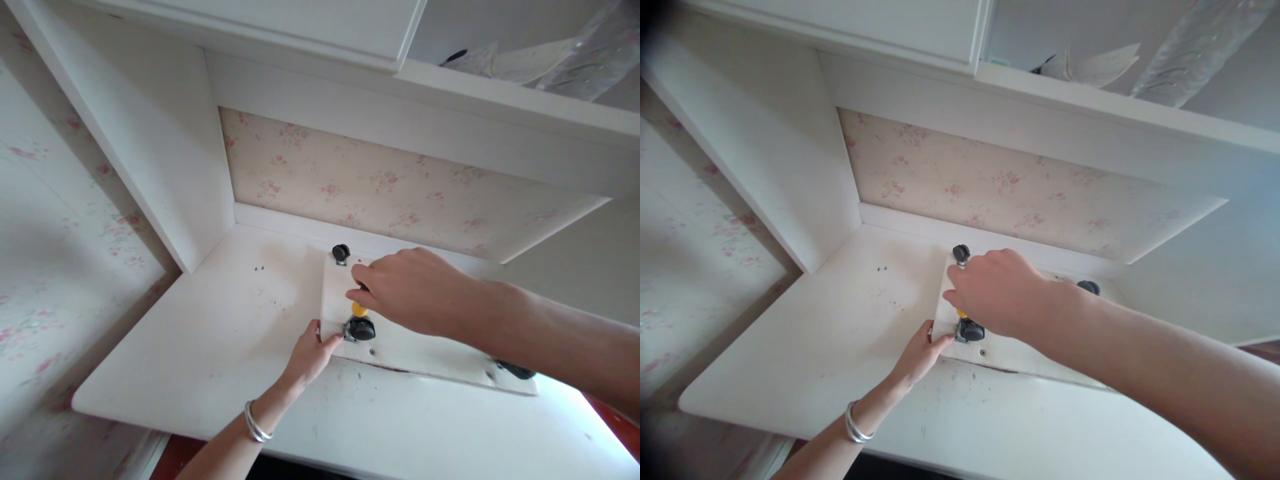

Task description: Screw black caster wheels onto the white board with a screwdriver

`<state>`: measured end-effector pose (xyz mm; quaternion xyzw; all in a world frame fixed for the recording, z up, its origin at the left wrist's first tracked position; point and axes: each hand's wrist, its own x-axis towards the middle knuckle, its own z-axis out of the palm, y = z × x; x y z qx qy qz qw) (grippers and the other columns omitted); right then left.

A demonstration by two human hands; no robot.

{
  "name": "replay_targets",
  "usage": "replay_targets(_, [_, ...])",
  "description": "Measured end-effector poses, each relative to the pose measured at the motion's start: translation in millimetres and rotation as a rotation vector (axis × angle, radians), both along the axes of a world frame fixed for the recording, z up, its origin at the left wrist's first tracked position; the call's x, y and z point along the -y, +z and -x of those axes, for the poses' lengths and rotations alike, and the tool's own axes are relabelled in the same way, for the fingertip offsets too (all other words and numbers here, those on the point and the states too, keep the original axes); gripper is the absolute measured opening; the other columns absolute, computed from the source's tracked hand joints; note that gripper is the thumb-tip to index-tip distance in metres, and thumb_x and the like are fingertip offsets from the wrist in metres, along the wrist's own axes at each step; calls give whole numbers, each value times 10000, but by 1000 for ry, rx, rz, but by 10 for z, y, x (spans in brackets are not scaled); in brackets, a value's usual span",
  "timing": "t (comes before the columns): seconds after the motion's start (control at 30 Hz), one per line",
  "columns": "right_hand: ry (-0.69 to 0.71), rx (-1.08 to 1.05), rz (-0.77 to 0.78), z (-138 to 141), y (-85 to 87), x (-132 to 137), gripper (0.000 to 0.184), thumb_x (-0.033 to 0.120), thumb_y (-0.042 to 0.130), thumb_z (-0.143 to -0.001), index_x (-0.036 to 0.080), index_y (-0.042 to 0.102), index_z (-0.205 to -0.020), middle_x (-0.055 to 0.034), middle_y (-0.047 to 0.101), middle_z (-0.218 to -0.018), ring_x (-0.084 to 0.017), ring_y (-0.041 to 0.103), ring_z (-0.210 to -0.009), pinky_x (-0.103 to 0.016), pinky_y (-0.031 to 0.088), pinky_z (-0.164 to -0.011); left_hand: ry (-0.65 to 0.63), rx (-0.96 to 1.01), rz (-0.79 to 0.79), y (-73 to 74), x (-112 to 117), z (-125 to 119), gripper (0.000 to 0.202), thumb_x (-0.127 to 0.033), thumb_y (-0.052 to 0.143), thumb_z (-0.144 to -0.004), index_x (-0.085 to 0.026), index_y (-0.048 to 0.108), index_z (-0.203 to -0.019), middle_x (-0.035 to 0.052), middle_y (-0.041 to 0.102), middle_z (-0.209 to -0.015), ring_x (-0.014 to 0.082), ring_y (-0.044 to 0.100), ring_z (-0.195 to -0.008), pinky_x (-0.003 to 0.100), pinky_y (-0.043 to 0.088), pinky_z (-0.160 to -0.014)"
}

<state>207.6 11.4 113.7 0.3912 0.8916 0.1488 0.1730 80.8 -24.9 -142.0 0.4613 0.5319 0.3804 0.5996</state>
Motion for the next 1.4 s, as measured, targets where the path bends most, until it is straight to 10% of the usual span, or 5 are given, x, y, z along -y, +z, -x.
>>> replay_targets(0.13, [69,-46,187,-18,39,-5,166,343,551,-953,224,569,-1067,-67,659,-1037,-210,672,-762,-302,266,-491,2,-94,27,-8,-20,-23,426,-427,682,-786,-152,624,-1106,78,733,-943,237,640,-817,291,408,-660])
replay_targets(0.33, [-55,61,-86,11,22,-29,464,524,266,-1020,210,578,-880,-61,635,-624,-316,674,-594,-318,248,-445,-3,-114,32,-1,-13,-28,393,-423,656,-802,-162,613,-1093,74,742,-952,243,661,-848,298,430,-676])
replay_targets(0.6, [-81,37,243,0,157,-32,202,355,425,-995,222,564,-1055,-71,698,-971,-261,677,-773,-333,357,-544,12,-57,49,4,-15,-36,421,-388,673,-789,-146,605,-1126,88,747,-986,250,667,-871,301,442,-696])
replay_targets(0.77, [-121,61,-1,60,114,-23,482,543,270,-1009,209,590,-876,-79,662,-666,-308,673,-637,-337,324,-502,5,-79,53,23,-7,-35,420,-413,667,-794,-150,612,-1117,78,744,-969,247,660,-857,301,438,-689])
replay_targets(1.4, [-97,49,193,56,166,-54,175,380,472,-975,243,575,-1008,-45,706,-900,-260,678,-733,-323,307,-507,-2,-64,37,-24,-16,-26,410,-406,666,-787,-145,611,-1098,88,736,-982,238,655,-858,291,434,-684])
